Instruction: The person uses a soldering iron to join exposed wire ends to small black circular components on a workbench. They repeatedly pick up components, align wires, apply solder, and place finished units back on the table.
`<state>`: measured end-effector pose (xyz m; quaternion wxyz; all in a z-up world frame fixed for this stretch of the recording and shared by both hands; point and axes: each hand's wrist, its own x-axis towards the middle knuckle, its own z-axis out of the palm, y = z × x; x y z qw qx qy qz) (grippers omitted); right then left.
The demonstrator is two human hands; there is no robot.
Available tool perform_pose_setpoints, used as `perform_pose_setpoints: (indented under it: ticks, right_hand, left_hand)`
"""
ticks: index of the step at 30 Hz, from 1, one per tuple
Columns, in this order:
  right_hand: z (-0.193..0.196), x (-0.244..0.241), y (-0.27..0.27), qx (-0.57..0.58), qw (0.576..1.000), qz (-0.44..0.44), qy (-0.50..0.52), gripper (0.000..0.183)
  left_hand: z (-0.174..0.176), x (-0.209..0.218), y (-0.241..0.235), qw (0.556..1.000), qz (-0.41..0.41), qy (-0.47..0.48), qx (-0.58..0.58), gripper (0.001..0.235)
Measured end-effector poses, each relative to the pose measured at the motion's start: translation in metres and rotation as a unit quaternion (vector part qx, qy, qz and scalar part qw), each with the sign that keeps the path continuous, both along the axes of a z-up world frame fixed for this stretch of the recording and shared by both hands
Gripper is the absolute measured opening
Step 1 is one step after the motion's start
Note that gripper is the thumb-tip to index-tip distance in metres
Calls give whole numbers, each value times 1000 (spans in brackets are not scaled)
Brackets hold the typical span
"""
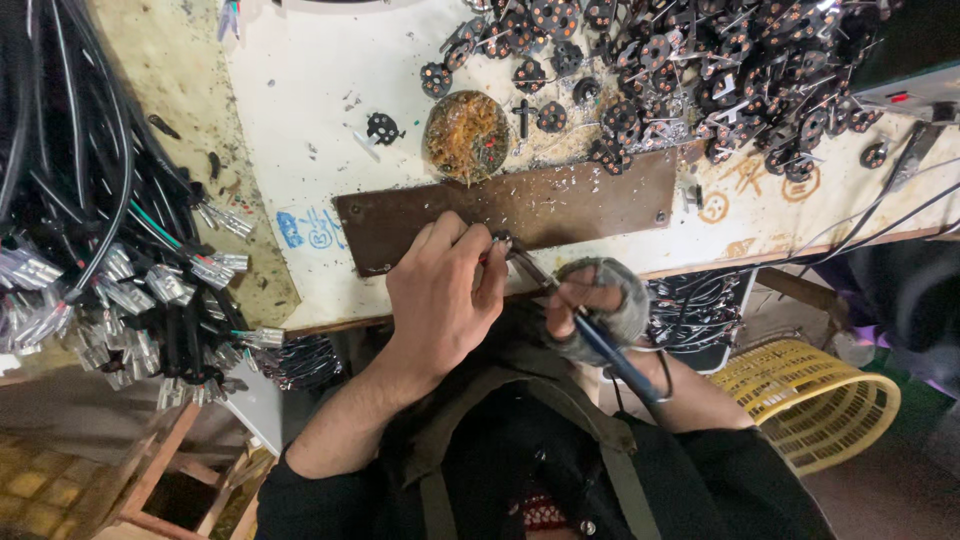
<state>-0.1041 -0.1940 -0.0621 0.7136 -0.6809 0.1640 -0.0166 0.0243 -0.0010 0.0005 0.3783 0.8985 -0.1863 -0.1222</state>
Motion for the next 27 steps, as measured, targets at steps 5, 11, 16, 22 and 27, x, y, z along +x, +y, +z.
perform_pose_setpoints:
  ticks: [5,11,16,22,27]
  right_hand:
    - [-4,6,6,-250,934,85,-242,25]
    - [15,25,7,-287,906,114,-289,28]
    - [16,11,8,-278,933,126,-191,27]
    - [-4,-9,-6,-279,913,166,-247,19]
    - [-12,-13,-7,-149,984,55,-82,14]
  left_hand:
    - [-1,-2,1,1000,-6,1,9,19]
    - [-2,-2,2,1000,-8,-11,6,19]
    - [-2,-6,2,1000,3,-17,8,17]
    - [-2,-7,1,1000,5,-29,8,16]
    - [-2,-5,2,1000,5,-27,11,16]
